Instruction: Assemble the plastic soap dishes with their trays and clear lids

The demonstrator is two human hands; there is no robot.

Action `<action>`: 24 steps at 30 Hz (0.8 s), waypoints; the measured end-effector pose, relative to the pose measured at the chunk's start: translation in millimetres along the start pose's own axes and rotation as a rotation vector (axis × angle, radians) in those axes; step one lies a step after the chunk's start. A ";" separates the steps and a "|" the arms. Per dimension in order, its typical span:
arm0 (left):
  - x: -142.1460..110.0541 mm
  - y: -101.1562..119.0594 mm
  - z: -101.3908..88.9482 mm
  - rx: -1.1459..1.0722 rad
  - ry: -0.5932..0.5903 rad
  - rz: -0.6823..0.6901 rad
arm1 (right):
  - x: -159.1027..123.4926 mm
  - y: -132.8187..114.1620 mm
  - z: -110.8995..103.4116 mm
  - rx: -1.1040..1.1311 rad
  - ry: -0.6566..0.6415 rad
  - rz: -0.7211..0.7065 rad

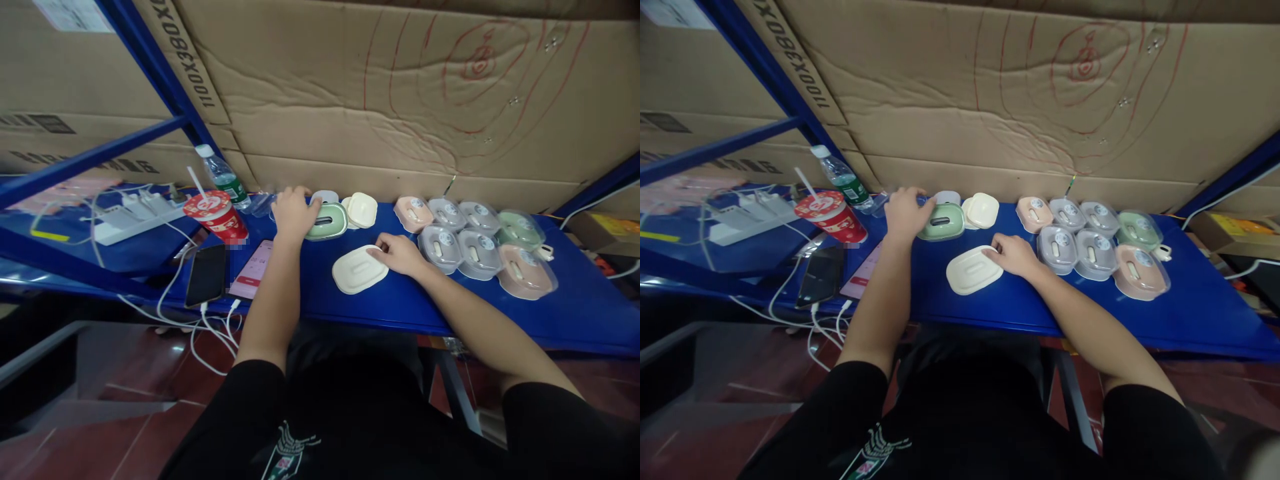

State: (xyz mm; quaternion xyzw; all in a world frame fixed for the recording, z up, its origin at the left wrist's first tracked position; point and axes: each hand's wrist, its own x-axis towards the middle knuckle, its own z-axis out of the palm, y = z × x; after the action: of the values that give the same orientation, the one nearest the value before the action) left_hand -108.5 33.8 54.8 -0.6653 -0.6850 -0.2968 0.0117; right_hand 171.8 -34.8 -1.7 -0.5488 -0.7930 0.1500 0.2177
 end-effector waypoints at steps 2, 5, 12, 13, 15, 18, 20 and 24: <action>3.3 -6.8 2.6 0.059 -0.150 -0.030 | 1.0 1.9 -0.8 -0.040 -0.047 -0.001; 7.5 -13.8 7.7 0.093 -0.307 -0.055 | 1.8 4.3 -1.1 -0.071 -0.086 -0.003; 8.3 -16.4 10.1 0.093 -0.255 -0.066 | 1.7 2.8 -1.9 -0.116 -0.134 0.024; 8.5 -16.8 10.7 0.084 -0.241 -0.075 | 1.7 2.3 -2.1 -0.120 -0.134 0.031; 9.7 -17.9 12.5 0.054 -0.194 -0.116 | 1.9 1.9 -2.4 -0.127 -0.131 0.039; 12.7 -19.7 15.6 -0.024 -0.117 -0.207 | 2.4 2.3 -2.2 -0.128 -0.133 0.028; 14.7 -20.4 17.1 -0.086 -0.107 -0.251 | 2.5 2.9 -1.8 -0.132 -0.140 0.018; 17.7 -21.1 18.5 -0.181 -0.070 -0.284 | 2.4 3.3 -1.9 -0.142 -0.147 0.001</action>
State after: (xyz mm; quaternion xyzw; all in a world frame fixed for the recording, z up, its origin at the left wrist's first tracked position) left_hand -122.9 58.9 38.5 -0.5699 -0.7428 -0.3325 -0.1140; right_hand 174.7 -31.4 -1.2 -0.5508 -0.8152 0.1334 0.1194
